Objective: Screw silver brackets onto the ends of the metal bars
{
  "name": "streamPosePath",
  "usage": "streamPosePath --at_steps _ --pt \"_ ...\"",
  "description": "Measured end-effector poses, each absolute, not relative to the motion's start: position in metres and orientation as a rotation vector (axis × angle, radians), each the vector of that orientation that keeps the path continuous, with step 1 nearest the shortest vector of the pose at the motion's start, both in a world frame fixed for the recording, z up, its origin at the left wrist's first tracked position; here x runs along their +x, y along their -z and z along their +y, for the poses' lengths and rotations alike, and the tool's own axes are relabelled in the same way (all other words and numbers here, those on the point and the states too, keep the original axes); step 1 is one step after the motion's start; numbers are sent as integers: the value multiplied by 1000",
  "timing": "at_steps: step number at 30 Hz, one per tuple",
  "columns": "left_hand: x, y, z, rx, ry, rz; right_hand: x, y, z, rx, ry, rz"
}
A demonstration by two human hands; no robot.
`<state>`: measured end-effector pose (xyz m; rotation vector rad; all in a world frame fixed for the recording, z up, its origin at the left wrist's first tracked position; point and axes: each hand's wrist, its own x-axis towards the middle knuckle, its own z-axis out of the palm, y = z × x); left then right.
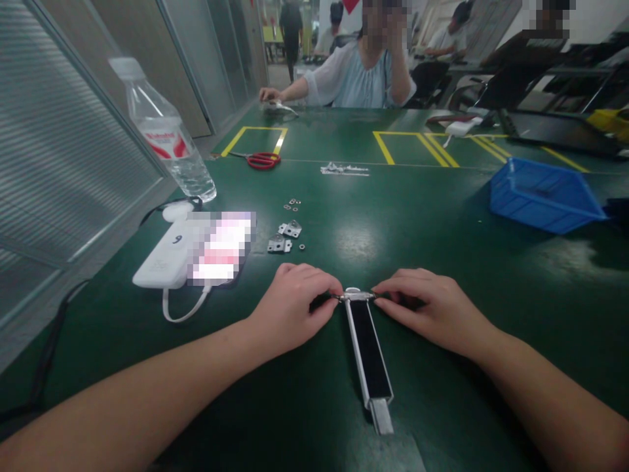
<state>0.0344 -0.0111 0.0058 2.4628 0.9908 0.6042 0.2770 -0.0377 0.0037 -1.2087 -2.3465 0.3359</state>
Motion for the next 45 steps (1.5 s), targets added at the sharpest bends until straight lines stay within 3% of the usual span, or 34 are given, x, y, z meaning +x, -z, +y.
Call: streamPosePath --at_steps 45 --pt "36 -5 -11 2464 -591 999 274 2 -37 -1217 -411 -2316"
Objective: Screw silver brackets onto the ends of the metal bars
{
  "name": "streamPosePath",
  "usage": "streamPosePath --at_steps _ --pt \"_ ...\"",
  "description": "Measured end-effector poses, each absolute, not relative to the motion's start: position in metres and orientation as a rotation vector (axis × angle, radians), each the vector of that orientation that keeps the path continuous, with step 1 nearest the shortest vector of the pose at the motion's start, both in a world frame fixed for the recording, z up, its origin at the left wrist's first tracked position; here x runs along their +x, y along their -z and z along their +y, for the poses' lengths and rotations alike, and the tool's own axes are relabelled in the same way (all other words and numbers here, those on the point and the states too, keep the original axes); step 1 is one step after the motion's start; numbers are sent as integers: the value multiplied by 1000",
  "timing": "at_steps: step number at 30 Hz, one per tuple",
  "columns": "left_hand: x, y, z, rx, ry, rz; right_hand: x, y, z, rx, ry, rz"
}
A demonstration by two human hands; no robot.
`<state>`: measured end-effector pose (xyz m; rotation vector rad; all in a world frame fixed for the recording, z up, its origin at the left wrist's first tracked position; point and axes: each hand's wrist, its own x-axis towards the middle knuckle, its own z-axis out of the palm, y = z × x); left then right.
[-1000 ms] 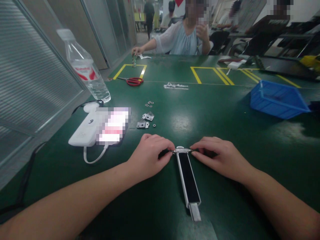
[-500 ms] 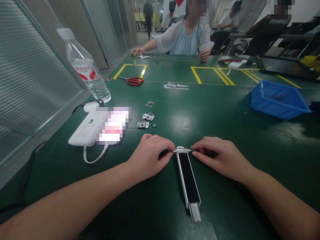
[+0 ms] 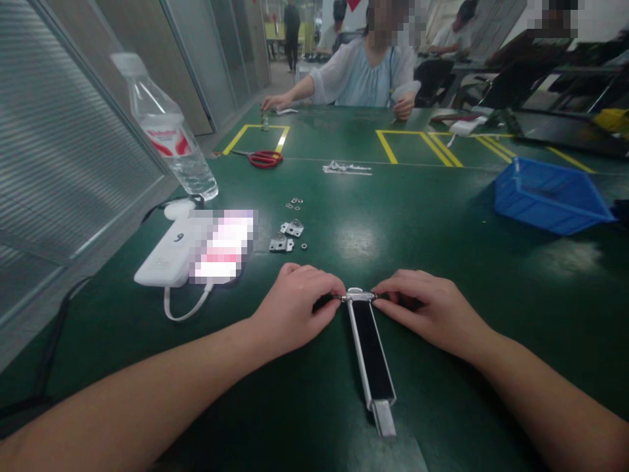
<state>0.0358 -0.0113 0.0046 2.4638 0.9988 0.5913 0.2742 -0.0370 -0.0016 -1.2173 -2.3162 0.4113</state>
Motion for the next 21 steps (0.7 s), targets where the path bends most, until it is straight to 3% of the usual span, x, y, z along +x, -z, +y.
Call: streamPosePath --at_steps 21 --pt "37 -4 -7 2392 -619 931 271 9 -34 -1213 -487 -2297"
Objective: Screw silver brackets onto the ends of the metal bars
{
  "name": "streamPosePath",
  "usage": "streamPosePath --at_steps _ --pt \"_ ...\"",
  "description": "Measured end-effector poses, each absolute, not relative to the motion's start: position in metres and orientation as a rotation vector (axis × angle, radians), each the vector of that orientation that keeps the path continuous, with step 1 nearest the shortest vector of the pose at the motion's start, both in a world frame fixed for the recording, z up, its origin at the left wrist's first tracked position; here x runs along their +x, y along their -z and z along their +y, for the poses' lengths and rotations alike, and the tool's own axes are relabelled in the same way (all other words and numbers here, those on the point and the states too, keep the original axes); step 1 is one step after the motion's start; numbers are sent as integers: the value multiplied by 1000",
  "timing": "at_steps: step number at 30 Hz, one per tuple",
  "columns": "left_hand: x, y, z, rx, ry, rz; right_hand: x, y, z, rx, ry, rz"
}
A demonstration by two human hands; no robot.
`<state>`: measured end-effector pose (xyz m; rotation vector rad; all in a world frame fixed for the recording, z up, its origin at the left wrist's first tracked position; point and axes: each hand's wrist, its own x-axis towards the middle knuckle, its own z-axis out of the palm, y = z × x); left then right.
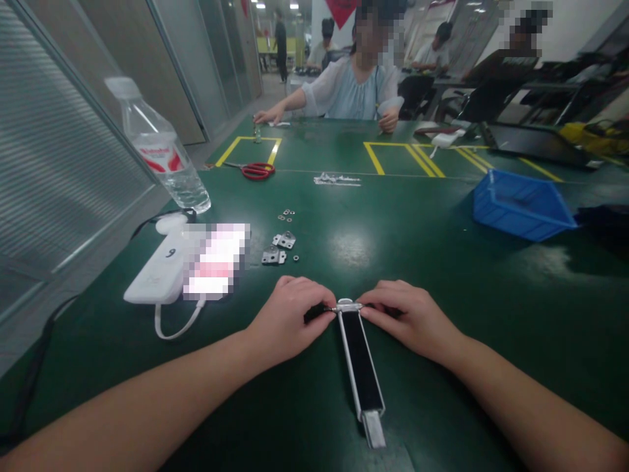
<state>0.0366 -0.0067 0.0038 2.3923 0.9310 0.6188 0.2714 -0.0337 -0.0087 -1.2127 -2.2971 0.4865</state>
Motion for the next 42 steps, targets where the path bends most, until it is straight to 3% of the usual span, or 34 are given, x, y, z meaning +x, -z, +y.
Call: streamPosePath --at_steps 22,36,42 --pt "34 -11 -8 2319 -623 983 270 -1 -34 -1276 -629 -2318" --pt "-6 -66 8 2384 -233 1135 268 -6 -38 -1304 -687 -2364" --pt "-24 -60 12 2395 -71 1304 265 -7 -38 -1317 -659 -2358"
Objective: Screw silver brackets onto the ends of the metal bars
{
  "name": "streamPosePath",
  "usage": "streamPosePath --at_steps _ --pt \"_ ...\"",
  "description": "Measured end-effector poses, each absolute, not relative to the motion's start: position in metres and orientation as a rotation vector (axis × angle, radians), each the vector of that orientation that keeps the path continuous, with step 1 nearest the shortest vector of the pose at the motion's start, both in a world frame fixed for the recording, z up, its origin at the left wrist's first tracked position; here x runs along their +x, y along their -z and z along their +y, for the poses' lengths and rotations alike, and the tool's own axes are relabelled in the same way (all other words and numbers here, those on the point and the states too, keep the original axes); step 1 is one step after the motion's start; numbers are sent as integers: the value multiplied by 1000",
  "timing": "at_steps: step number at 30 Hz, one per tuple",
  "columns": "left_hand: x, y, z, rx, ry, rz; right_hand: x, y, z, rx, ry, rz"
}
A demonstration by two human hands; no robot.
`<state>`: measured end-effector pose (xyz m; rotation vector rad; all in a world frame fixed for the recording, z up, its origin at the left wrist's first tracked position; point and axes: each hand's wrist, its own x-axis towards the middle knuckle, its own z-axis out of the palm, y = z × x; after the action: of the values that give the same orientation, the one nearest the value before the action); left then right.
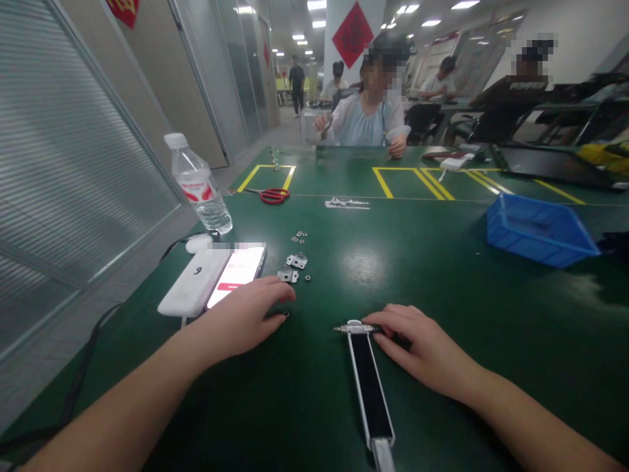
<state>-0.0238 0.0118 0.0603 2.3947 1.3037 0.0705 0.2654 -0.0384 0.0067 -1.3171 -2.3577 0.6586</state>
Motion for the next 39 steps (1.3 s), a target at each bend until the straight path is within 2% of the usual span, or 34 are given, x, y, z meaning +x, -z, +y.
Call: streamPosePath --at_steps 11,21,25,27,31,36,39 --pt "-12 -46 12 2452 15 1283 267 -7 -39 -1315 -672 -2366" --pt "0 -41 18 2431 -249 1209 267 -10 -41 -1310 -658 -2366" --pt "-7 -37 33 2521 -448 1499 267 -9 -40 -1298 -631 -2361" --pt "-9 -33 41 2606 -289 1655 267 -8 -40 -1295 -624 -2358" --pt "-12 -27 53 2605 -218 1695 268 -8 -39 -1285 -643 -2349" --pt "-11 -39 47 2615 -265 1610 269 -5 -38 -1254 -668 -2315" --pt "-4 -53 30 2578 -489 1261 270 -5 -38 -1259 -662 -2334"
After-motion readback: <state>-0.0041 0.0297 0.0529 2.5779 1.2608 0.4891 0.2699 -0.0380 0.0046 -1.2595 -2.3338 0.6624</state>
